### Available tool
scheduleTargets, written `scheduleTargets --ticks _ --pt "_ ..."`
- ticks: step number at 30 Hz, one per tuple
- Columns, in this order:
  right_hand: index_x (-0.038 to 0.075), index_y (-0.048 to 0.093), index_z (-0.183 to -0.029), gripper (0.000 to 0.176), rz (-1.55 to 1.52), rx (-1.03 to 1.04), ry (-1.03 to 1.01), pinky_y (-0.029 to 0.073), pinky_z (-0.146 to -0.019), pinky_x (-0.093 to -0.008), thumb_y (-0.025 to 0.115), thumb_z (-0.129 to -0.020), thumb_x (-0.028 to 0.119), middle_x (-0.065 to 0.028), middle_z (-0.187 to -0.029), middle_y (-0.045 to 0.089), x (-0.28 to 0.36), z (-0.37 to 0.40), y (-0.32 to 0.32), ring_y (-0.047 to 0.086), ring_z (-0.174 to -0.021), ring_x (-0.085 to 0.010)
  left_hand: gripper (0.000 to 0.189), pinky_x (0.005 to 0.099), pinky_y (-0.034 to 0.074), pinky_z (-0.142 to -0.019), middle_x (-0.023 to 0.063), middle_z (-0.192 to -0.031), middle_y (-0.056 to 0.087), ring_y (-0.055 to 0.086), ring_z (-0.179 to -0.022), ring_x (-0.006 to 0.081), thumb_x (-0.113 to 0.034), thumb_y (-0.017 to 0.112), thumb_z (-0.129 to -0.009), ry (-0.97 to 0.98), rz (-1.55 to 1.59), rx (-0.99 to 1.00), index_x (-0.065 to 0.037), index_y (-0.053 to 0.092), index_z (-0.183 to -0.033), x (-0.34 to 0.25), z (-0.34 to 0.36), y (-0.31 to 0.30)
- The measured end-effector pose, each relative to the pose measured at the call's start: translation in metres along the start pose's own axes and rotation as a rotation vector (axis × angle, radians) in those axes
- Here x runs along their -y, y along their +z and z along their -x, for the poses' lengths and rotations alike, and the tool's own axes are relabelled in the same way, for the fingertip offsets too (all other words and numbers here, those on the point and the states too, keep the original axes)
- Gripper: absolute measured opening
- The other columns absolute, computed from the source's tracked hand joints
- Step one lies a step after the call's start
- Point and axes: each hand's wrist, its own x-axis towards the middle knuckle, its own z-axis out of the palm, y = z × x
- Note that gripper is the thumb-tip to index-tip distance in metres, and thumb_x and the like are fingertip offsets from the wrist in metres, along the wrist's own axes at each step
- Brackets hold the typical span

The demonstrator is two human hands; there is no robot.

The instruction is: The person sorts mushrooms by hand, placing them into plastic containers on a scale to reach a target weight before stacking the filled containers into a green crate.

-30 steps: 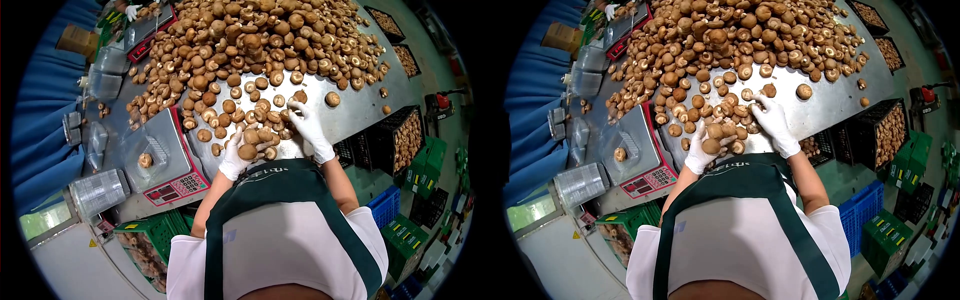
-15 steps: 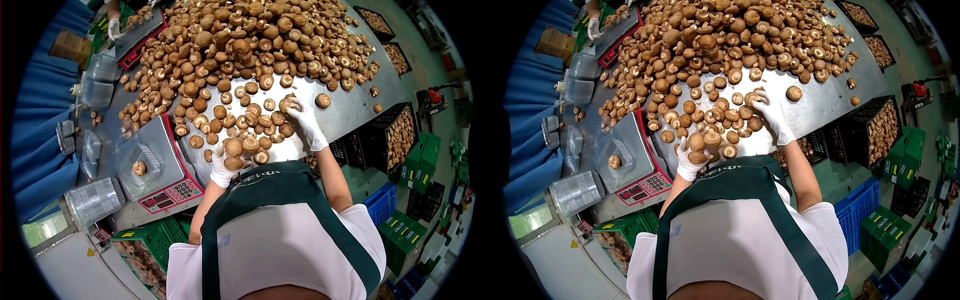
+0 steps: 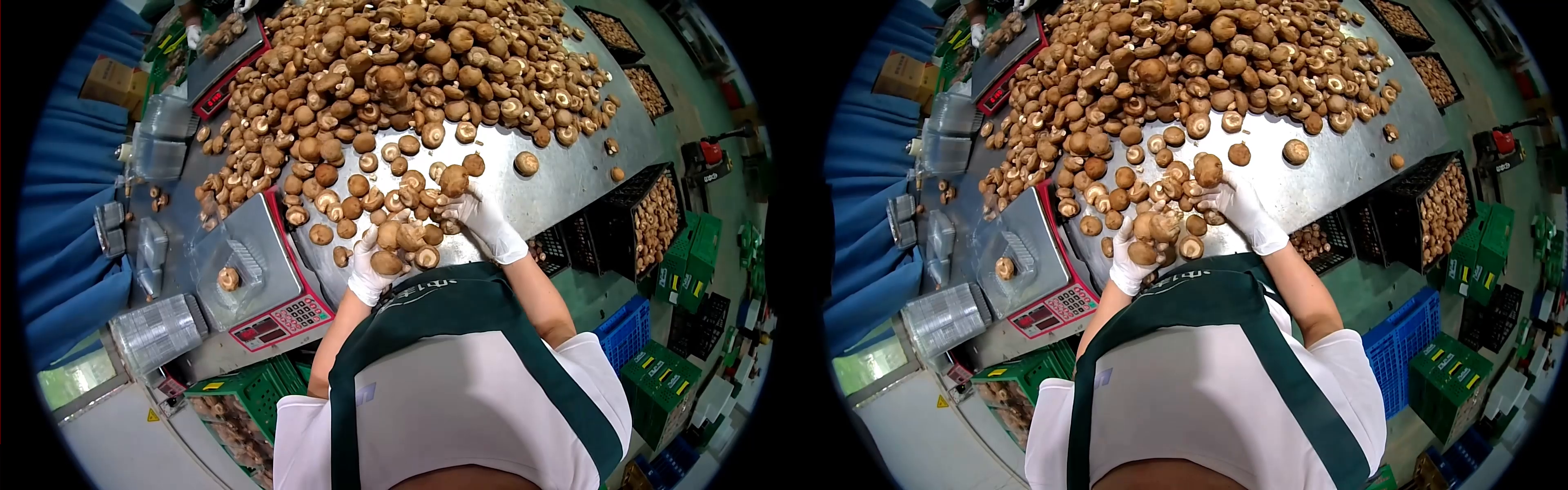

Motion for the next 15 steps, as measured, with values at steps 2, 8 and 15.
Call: scheduleTargets --ticks 2,8,15 --pt "-0.003 0.053 -0.111 0.039 0.257 -0.095 -0.095 0.049 -0.072 -0.0325 0.035 -0.094 0.027 -0.0168 -0.097 0.063 -0.001 -0.001 0.007 0.063 -0.083 -0.0246 0.067 0.0402 0.056 -0.057 0.0168 -0.125 0.048 0.06 -0.086 0.0323 -0.04 0.056 -0.083 0.017 0.02 0.032 -0.011 0.029 -0.138 0.003 -0.001 -0.003" --pt "-0.003 0.056 -0.109 0.036 0.487 -0.389 -0.103 0.048 -0.066 -0.0254 0.042 -0.093 0.026 -0.0099 -0.091 0.064 0.013 -0.001 0.007 0.061 -0.076 -0.0161 0.063 0.0445 0.055 -0.062 0.0158 -0.129 0.046 0.052 -0.108 0.0364 -0.035 0.06 -0.081 0.079 0.005 0.095 -0.013 0.035 -0.135 0.004 0.003 -0.016" --pt "0.003 0.067 -0.096 0.029 1.425 -0.331 0.041 0.045 -0.062 -0.0269 0.055 -0.085 0.027 -0.0028 -0.072 0.061 0.09 0.043 -0.024 0.054 -0.065 -0.0112 0.06 0.0521 0.053 -0.079 0.0137 -0.133 0.042 0.044 -0.121 0.0355 -0.03 0.059 -0.083 0.142 0.182 0.074 -0.014 0.034 -0.136 -0.001 0.011 -0.031"
